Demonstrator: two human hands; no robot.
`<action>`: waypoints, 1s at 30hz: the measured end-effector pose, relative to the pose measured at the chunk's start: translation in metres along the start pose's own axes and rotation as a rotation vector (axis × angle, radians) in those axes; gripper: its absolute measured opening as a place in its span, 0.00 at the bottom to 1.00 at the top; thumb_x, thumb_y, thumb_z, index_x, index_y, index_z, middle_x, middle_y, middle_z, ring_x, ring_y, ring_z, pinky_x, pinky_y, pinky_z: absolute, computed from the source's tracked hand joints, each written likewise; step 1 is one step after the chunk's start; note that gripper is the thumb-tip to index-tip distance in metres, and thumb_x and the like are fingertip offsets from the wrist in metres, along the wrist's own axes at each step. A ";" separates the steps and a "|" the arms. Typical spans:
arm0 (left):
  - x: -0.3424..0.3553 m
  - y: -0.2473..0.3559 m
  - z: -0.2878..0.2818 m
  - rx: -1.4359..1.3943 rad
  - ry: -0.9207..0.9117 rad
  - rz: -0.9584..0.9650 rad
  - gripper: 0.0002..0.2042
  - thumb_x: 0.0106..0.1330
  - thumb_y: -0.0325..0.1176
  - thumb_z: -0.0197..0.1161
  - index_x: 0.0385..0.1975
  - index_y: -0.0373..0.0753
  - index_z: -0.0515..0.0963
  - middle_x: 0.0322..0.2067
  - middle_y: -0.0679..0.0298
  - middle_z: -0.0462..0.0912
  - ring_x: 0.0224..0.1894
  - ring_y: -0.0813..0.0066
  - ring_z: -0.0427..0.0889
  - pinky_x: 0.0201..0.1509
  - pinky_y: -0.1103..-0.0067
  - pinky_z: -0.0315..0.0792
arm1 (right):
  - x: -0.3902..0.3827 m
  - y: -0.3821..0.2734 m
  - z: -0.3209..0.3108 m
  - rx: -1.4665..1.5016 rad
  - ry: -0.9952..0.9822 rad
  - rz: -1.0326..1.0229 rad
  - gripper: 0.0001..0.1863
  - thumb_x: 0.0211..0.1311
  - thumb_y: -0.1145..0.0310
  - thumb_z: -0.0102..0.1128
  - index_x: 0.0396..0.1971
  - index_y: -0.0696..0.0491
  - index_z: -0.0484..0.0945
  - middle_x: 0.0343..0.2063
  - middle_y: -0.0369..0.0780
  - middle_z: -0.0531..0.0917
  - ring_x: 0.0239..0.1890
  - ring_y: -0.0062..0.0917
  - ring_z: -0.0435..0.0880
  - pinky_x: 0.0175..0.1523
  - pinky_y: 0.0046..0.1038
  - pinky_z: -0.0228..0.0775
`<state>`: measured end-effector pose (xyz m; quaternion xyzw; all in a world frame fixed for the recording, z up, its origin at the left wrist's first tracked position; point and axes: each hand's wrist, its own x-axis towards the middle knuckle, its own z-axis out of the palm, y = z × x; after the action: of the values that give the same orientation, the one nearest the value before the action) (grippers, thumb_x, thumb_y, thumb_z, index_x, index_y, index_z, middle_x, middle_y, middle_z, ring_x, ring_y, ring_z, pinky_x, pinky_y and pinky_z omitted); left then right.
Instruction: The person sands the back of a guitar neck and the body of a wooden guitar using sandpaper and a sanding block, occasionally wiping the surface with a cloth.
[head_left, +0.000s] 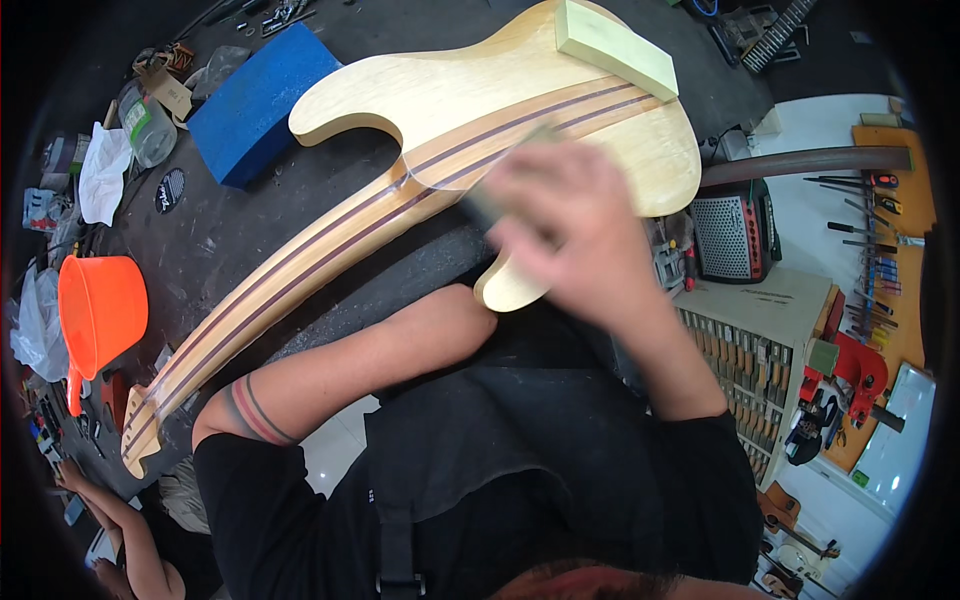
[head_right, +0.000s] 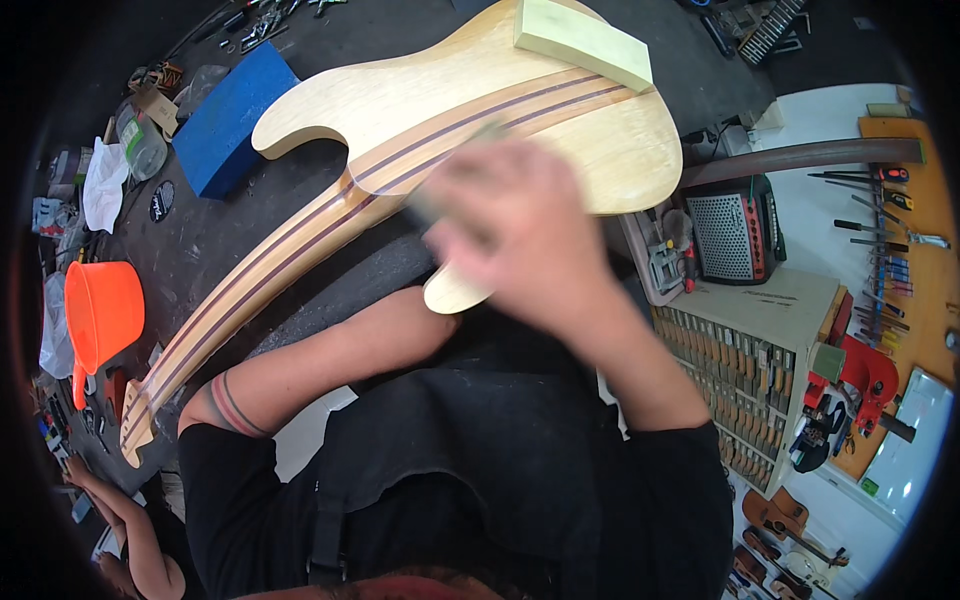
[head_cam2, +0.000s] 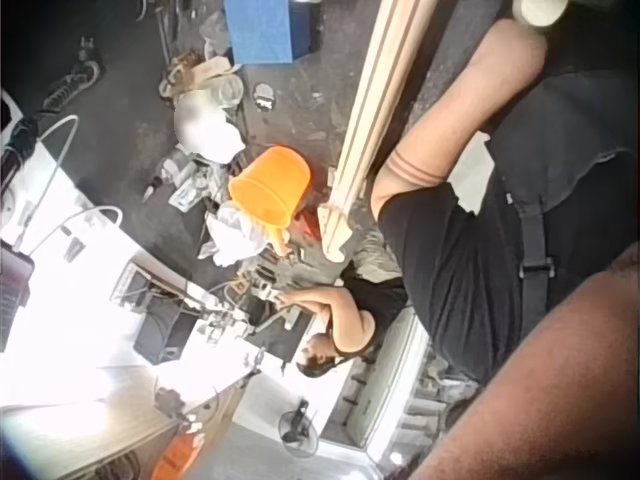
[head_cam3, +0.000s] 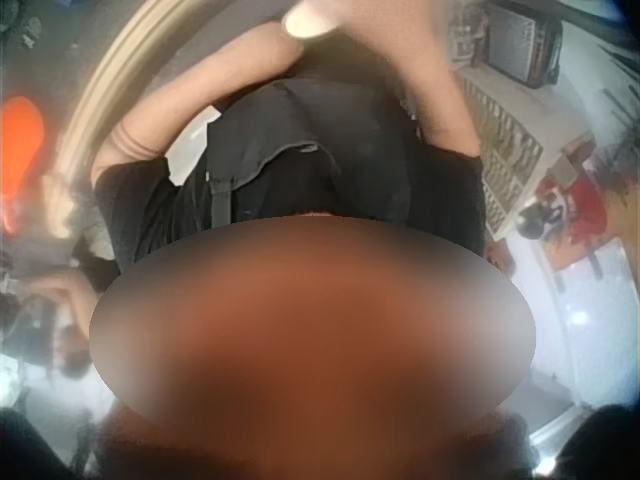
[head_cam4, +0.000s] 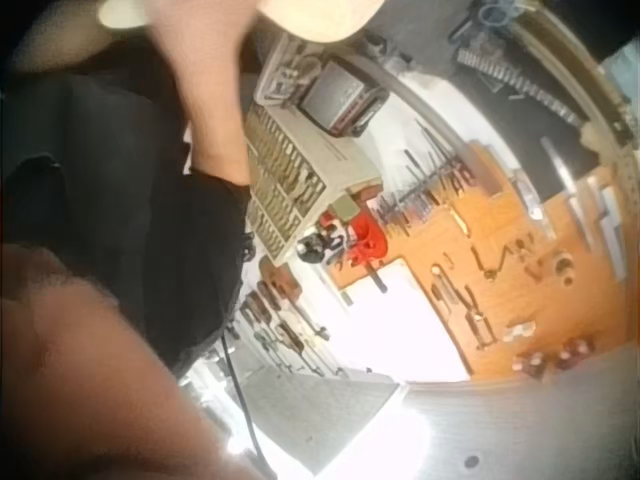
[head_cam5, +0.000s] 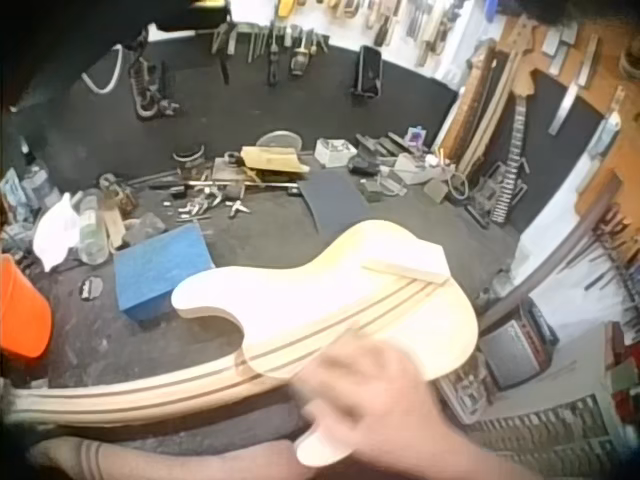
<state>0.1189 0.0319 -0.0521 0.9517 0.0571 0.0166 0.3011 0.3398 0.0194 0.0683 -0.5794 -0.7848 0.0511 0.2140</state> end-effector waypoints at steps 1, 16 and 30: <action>-0.002 0.005 -0.012 -0.029 -0.287 -0.142 0.12 0.75 0.27 0.60 0.46 0.28 0.88 0.39 0.40 0.93 0.42 0.40 0.96 0.49 0.54 0.90 | 0.000 0.030 0.000 -0.061 0.075 0.058 0.20 0.65 0.64 0.78 0.55 0.50 0.95 0.61 0.41 0.91 0.67 0.47 0.84 0.72 0.50 0.79; -0.005 -0.001 0.010 0.003 -0.151 -0.152 0.09 0.70 0.27 0.65 0.35 0.33 0.92 0.33 0.45 0.93 0.39 0.44 0.96 0.48 0.56 0.91 | 0.010 -0.008 0.022 -0.082 0.142 0.075 0.21 0.70 0.56 0.78 0.58 0.48 0.93 0.61 0.39 0.90 0.72 0.47 0.82 0.78 0.52 0.73; -0.003 -0.001 0.012 -0.078 -0.015 -0.189 0.12 0.79 0.28 0.58 0.46 0.27 0.88 0.45 0.39 0.93 0.48 0.38 0.95 0.57 0.52 0.89 | 0.010 0.017 0.012 -0.018 0.114 0.108 0.23 0.69 0.55 0.78 0.61 0.45 0.92 0.61 0.38 0.90 0.70 0.44 0.84 0.77 0.52 0.73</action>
<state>0.1163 0.0258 -0.0627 0.9298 0.1437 -0.0169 0.3384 0.3475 0.0361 0.0550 -0.6249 -0.7393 0.0224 0.2499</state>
